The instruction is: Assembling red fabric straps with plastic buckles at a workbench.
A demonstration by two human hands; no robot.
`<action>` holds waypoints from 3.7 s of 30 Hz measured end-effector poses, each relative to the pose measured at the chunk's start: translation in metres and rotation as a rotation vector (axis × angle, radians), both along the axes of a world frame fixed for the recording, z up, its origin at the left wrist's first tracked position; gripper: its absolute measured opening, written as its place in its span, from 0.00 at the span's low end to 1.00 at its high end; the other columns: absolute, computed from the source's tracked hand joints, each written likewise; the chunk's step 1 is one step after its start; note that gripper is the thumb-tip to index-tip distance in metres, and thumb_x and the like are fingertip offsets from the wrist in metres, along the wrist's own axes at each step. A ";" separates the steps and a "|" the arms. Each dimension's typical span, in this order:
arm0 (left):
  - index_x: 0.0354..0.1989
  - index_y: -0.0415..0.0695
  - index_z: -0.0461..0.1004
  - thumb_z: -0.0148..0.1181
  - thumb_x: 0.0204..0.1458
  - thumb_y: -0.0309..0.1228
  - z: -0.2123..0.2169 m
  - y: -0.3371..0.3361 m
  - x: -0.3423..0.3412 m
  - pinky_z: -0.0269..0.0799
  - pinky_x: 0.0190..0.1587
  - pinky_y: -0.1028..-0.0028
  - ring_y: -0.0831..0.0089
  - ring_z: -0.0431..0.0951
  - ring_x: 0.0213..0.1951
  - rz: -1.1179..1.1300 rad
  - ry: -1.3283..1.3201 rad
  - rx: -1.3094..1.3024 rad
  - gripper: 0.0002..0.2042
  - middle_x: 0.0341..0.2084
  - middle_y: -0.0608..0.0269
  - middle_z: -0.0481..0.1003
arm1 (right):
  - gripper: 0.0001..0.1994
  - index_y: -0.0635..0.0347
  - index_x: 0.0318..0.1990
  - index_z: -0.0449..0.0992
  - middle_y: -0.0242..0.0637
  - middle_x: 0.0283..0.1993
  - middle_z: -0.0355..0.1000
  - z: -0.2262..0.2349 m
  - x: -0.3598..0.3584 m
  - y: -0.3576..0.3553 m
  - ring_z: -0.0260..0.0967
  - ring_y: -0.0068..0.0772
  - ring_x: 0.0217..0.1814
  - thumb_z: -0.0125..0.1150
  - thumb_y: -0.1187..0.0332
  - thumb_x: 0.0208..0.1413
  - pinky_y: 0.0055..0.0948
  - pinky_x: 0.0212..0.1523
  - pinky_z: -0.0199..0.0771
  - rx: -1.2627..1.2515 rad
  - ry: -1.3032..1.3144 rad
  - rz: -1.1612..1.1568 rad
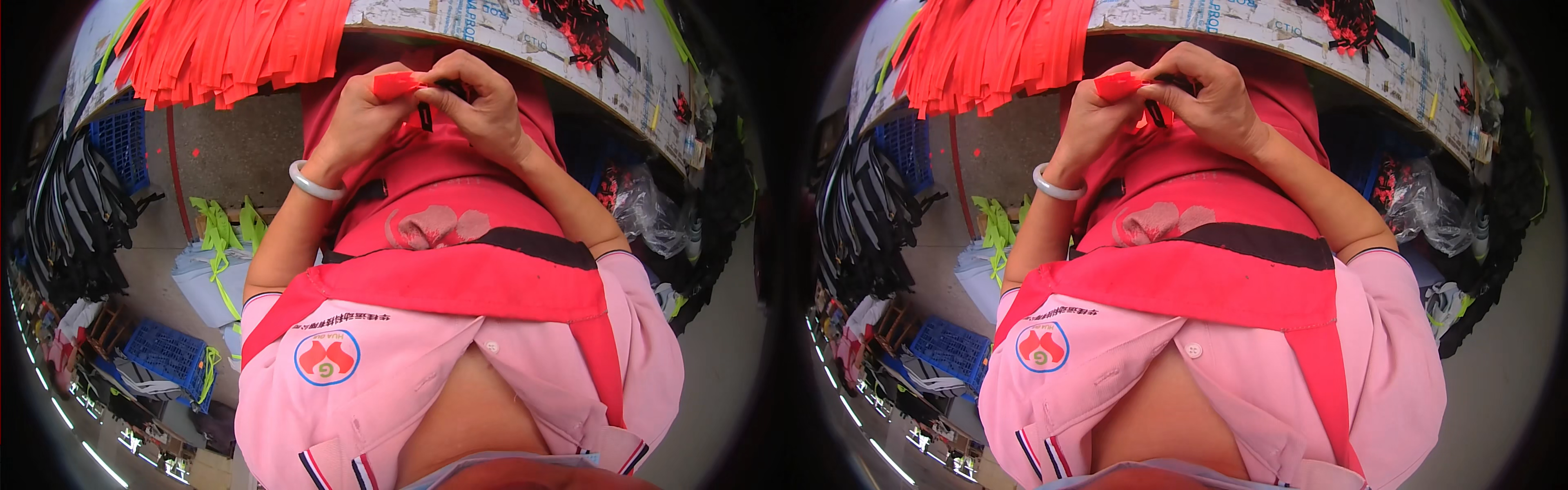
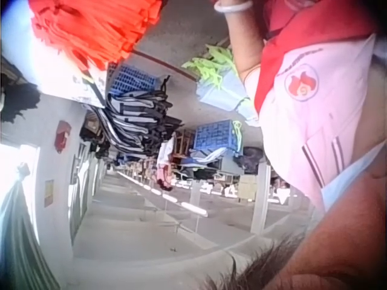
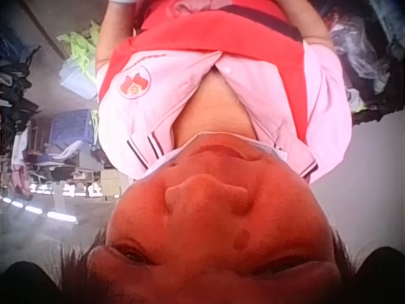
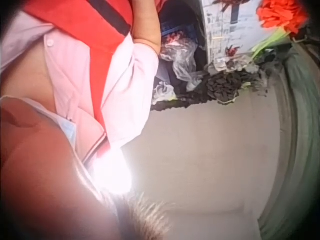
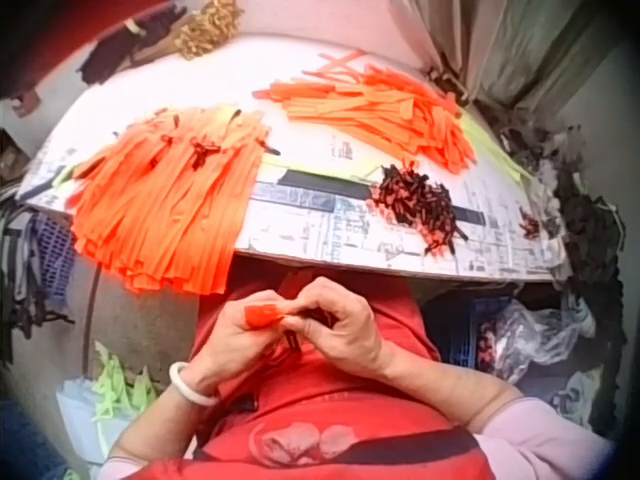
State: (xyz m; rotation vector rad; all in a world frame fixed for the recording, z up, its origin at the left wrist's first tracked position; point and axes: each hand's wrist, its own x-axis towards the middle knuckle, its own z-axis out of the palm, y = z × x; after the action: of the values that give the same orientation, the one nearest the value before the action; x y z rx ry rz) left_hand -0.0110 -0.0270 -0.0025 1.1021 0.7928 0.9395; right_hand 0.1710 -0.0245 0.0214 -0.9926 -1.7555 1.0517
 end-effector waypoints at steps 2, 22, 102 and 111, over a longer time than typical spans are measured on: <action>0.34 0.36 0.75 0.55 0.53 0.19 -0.001 0.000 -0.003 0.62 0.25 0.84 0.87 0.66 0.24 0.005 0.040 0.003 0.03 0.23 0.73 0.70 | 0.06 0.64 0.37 0.77 0.33 0.31 0.69 -0.001 0.000 0.000 0.65 0.21 0.32 0.65 0.75 0.51 0.21 0.33 0.66 -0.018 -0.007 0.020; 0.39 0.39 0.79 0.60 0.54 0.27 -0.017 0.001 0.000 0.64 0.22 0.84 0.87 0.70 0.20 0.080 0.005 -0.047 0.07 0.21 0.72 0.74 | 0.08 0.65 0.38 0.77 0.31 0.34 0.73 -0.005 0.005 0.002 0.67 0.17 0.36 0.64 0.71 0.53 0.19 0.37 0.68 -0.257 0.034 -0.025; 0.36 0.36 0.78 0.60 0.52 0.19 -0.007 -0.013 -0.004 0.69 0.32 0.82 0.82 0.73 0.30 0.094 -0.083 -0.057 0.04 0.29 0.67 0.76 | 0.06 0.67 0.39 0.75 0.32 0.32 0.70 0.007 -0.007 -0.008 0.68 0.19 0.32 0.62 0.77 0.54 0.19 0.32 0.69 -0.225 0.134 0.059; 0.37 0.36 0.78 0.59 0.50 0.17 -0.007 -0.011 -0.001 0.71 0.35 0.80 0.78 0.76 0.33 0.170 0.074 0.186 0.06 0.30 0.64 0.77 | 0.07 0.65 0.38 0.76 0.32 0.32 0.70 -0.001 -0.003 -0.004 0.68 0.18 0.32 0.64 0.75 0.52 0.19 0.33 0.68 -0.189 0.103 0.071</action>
State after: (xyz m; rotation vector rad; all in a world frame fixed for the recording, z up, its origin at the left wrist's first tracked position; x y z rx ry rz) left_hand -0.0116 -0.0380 -0.0098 1.2507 0.8832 1.1383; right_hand 0.1684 -0.0282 0.0200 -0.9775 -1.6401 1.3104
